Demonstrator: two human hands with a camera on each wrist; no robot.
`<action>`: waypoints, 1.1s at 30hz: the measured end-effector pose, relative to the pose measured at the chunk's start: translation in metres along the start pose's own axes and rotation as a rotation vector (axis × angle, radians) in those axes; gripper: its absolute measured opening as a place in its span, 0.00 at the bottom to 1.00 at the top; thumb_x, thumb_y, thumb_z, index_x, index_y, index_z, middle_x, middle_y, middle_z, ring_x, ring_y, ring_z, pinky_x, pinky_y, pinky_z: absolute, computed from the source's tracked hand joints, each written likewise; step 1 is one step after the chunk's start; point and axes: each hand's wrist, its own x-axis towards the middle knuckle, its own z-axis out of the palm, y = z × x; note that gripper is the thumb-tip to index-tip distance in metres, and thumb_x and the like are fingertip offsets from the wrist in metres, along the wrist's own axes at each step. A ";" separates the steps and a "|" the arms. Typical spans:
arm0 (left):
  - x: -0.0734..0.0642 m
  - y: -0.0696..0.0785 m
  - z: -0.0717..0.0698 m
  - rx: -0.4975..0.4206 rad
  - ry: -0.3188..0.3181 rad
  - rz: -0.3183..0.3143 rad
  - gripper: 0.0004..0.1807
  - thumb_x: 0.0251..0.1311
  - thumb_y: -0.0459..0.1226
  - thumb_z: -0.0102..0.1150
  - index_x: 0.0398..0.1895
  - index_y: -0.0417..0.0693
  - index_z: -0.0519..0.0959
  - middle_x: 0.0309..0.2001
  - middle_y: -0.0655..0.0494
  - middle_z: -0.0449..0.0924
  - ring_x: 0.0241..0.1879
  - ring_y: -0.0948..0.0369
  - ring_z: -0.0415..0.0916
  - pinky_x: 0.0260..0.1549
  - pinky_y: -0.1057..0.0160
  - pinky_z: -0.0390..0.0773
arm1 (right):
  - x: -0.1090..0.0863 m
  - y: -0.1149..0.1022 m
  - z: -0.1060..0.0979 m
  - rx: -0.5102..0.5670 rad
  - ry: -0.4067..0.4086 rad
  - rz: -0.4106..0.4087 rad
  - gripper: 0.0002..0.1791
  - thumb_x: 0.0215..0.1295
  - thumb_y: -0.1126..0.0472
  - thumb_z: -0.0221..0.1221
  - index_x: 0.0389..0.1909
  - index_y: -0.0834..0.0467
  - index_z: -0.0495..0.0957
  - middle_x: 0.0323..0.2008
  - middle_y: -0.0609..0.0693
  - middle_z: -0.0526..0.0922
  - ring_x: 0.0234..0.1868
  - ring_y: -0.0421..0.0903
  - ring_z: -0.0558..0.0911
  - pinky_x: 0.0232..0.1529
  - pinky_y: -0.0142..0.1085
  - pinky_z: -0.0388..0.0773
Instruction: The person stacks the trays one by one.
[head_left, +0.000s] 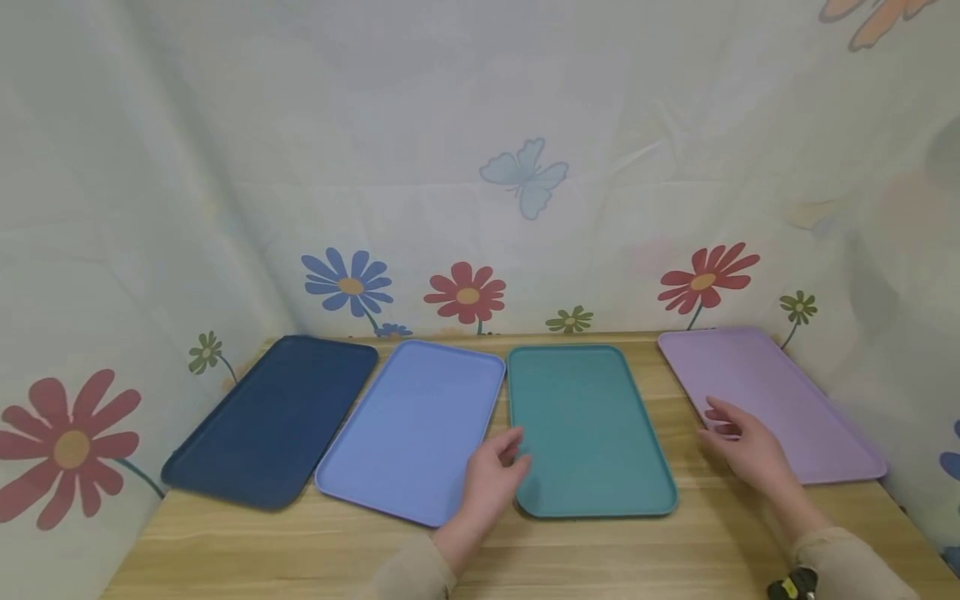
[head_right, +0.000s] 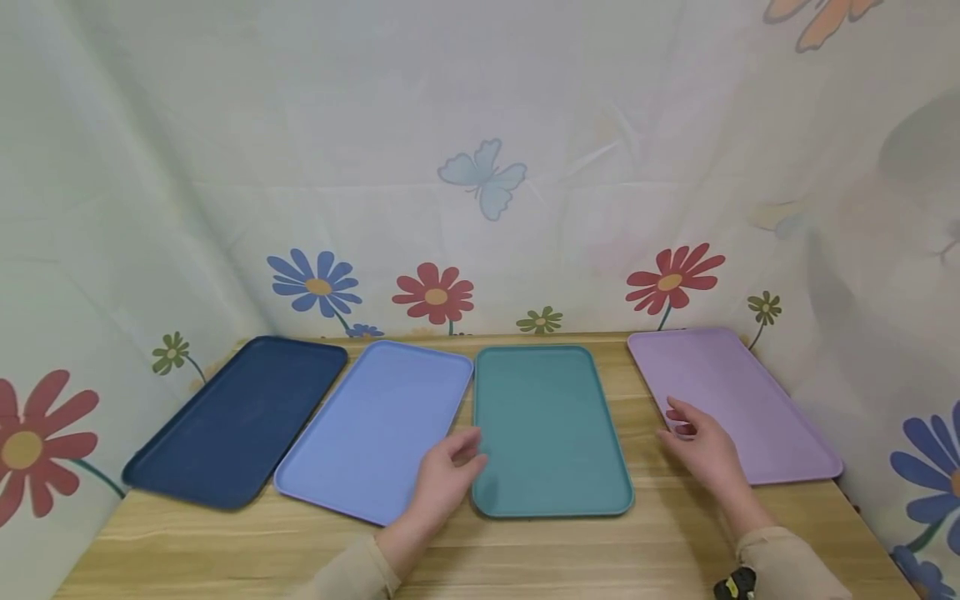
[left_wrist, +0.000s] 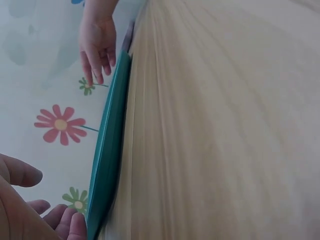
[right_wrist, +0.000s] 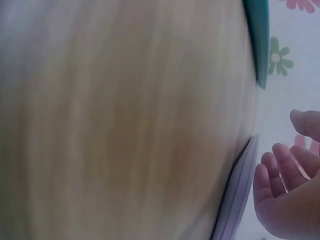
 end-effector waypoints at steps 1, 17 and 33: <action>-0.001 0.000 0.001 0.000 -0.003 -0.001 0.23 0.58 0.29 0.64 0.58 0.33 0.78 0.53 0.40 0.81 0.51 0.44 0.79 0.52 0.48 0.78 | 0.000 0.002 -0.001 -0.009 -0.006 0.013 0.33 0.66 0.62 0.63 0.67 0.73 0.64 0.54 0.71 0.78 0.50 0.66 0.79 0.49 0.44 0.77; -0.003 0.003 0.009 0.013 -0.038 -0.022 0.22 0.59 0.31 0.62 0.59 0.35 0.78 0.52 0.44 0.82 0.51 0.49 0.80 0.52 0.50 0.78 | 0.009 0.021 -0.007 0.024 -0.094 0.082 0.34 0.64 0.61 0.65 0.65 0.75 0.65 0.52 0.71 0.79 0.48 0.65 0.80 0.43 0.35 0.76; -0.007 0.006 0.040 -0.131 -0.017 0.113 0.20 0.57 0.30 0.60 0.54 0.31 0.79 0.46 0.46 0.84 0.41 0.60 0.82 0.41 0.65 0.81 | 0.009 0.019 -0.009 0.020 -0.151 0.132 0.26 0.66 0.65 0.61 0.61 0.74 0.71 0.58 0.74 0.73 0.53 0.70 0.75 0.53 0.60 0.71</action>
